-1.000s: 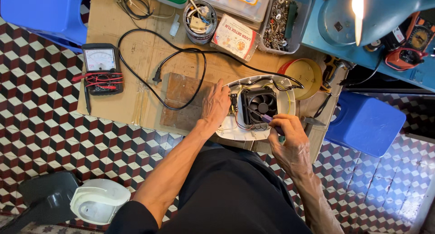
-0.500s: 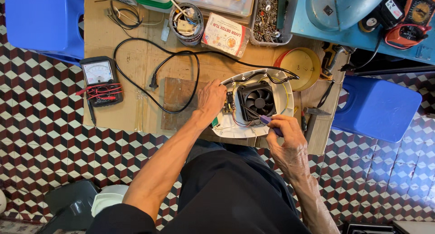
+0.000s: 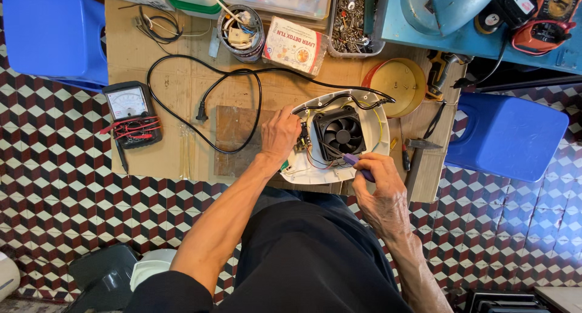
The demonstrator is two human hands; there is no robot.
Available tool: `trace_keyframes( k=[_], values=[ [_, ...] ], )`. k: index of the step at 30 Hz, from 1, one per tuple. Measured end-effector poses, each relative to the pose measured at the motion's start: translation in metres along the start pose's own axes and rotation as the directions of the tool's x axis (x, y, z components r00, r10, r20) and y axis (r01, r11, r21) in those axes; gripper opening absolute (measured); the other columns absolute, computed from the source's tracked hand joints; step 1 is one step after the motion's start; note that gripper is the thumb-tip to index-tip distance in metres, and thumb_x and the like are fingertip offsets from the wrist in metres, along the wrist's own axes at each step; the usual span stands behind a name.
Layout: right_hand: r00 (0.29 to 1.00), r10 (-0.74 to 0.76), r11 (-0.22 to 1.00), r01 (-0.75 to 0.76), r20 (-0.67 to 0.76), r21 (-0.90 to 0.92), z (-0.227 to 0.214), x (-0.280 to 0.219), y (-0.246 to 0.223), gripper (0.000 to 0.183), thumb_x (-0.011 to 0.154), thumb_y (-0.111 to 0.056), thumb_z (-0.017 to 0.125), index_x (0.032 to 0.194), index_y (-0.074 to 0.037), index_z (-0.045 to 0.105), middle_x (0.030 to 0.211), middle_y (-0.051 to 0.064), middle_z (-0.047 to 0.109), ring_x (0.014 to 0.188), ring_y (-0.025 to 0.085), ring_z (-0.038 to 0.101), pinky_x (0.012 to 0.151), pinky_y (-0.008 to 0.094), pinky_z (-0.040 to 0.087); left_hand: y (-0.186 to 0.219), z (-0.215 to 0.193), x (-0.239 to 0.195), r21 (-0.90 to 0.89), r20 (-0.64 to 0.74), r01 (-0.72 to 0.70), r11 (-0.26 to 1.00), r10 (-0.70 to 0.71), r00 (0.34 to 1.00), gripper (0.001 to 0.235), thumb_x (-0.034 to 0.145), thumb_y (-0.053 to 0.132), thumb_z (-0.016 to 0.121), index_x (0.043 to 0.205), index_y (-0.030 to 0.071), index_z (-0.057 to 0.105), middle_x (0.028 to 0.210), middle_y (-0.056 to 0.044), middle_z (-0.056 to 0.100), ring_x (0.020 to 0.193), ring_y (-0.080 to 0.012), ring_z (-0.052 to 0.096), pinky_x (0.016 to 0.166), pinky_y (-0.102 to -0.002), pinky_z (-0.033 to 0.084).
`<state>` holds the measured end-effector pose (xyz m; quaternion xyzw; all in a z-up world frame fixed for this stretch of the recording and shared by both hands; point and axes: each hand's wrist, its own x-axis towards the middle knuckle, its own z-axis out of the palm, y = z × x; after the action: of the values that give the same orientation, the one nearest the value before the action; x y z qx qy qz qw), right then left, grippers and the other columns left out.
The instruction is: The person disassembles a white electronic device using a screwdriver, removes the cover, and manipulates internal components and wires. They also open a red tin and place screws inside it.
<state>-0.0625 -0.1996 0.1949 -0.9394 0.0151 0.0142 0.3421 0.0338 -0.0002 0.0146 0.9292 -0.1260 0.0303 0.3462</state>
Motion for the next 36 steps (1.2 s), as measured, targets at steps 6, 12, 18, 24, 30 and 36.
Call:
trace_keyframes(
  k=[6, 12, 18, 24, 30, 36],
  values=[
    [0.987, -0.017, 0.999, 0.022, -0.158, 0.03, -0.007, -0.009, -0.005, 0.019, 0.09, -0.001, 0.067, 0.109, -0.001, 0.065, 0.116, 0.012, 0.067, 0.1, 0.022, 0.068, 0.087, 0.032, 0.058, 0.026, -0.022, -0.023, -0.113, -0.303, -0.033, 0.993, -0.003, 0.953, 0.01, 0.085, 0.012, 0.073, 0.092, 0.006, 0.069, 0.118, -0.011, 0.07, 0.105, -0.0312, 0.071, 0.09, -0.046, 0.058],
    [0.976, -0.077, 0.995, 0.087, -0.203, 0.042, -0.015, 0.004, -0.012, 0.016, 0.094, -0.001, 0.068, 0.11, -0.002, 0.064, 0.118, 0.013, 0.066, 0.103, 0.022, 0.067, 0.09, 0.032, 0.057, 0.047, -0.007, -0.097, -0.727, 0.548, 0.686, -0.023, -0.622, 0.559, 0.029, 0.098, 0.02, 0.06, 0.115, -0.003, 0.056, 0.091, -0.021, 0.077, 0.073, -0.0263, 0.076, 0.065, -0.035, 0.064],
    [0.99, -0.108, 0.988, 0.116, -0.086, 0.097, 0.009, 0.026, -0.027, 0.021, 0.094, -0.002, 0.07, 0.114, -0.001, 0.065, 0.109, 0.014, 0.068, 0.097, 0.022, 0.07, 0.086, 0.033, 0.057, 0.052, -0.018, -0.123, -0.468, 0.73, 0.861, 0.198, -0.463, 0.503, 0.025, 0.092, 0.014, 0.055, 0.111, 0.0, 0.064, 0.075, -0.018, 0.075, 0.061, -0.025, 0.074, 0.055, -0.034, 0.061],
    [0.982, -0.183, 0.982, 0.185, -0.039, 0.043, 0.035, 0.051, -0.036, 0.021, 0.095, -0.006, 0.073, 0.113, -0.001, 0.065, 0.105, 0.016, 0.068, 0.09, 0.025, 0.072, 0.081, 0.035, 0.058, 0.042, -0.038, -0.127, -0.035, 0.607, 0.667, 0.744, -0.515, 0.606, 0.036, 0.092, 0.037, 0.063, 0.088, 0.005, 0.08, 0.071, -0.011, 0.075, 0.07, -0.0299, 0.074, 0.07, -0.044, 0.057],
    [0.977, -0.213, 0.977, 0.212, -0.029, -0.007, 0.036, 0.06, -0.037, 0.021, 0.097, -0.009, 0.073, 0.113, 0.0, 0.062, 0.105, 0.018, 0.067, 0.09, 0.029, 0.072, 0.079, 0.037, 0.059, 0.001, -0.044, -0.134, -0.018, 0.525, 0.683, 0.73, -0.575, 0.628, 0.062, 0.079, 0.05, 0.076, 0.122, 0.006, 0.07, 0.113, -0.019, 0.072, 0.108, -0.0355, 0.068, 0.092, -0.046, 0.053],
    [0.984, -0.177, 0.984, 0.177, -0.038, 0.001, 0.033, 0.058, -0.039, 0.02, 0.097, -0.009, 0.074, 0.112, -0.001, 0.063, 0.105, 0.018, 0.068, 0.09, 0.028, 0.072, 0.078, 0.037, 0.059, -0.023, -0.047, -0.118, -0.154, 0.371, 0.619, 0.77, -0.535, 0.759, 0.079, 0.079, 0.036, 0.076, 0.145, 0.002, 0.048, 0.144, -0.027, 0.053, 0.133, -0.0412, 0.052, 0.109, -0.045, 0.043]
  ],
)
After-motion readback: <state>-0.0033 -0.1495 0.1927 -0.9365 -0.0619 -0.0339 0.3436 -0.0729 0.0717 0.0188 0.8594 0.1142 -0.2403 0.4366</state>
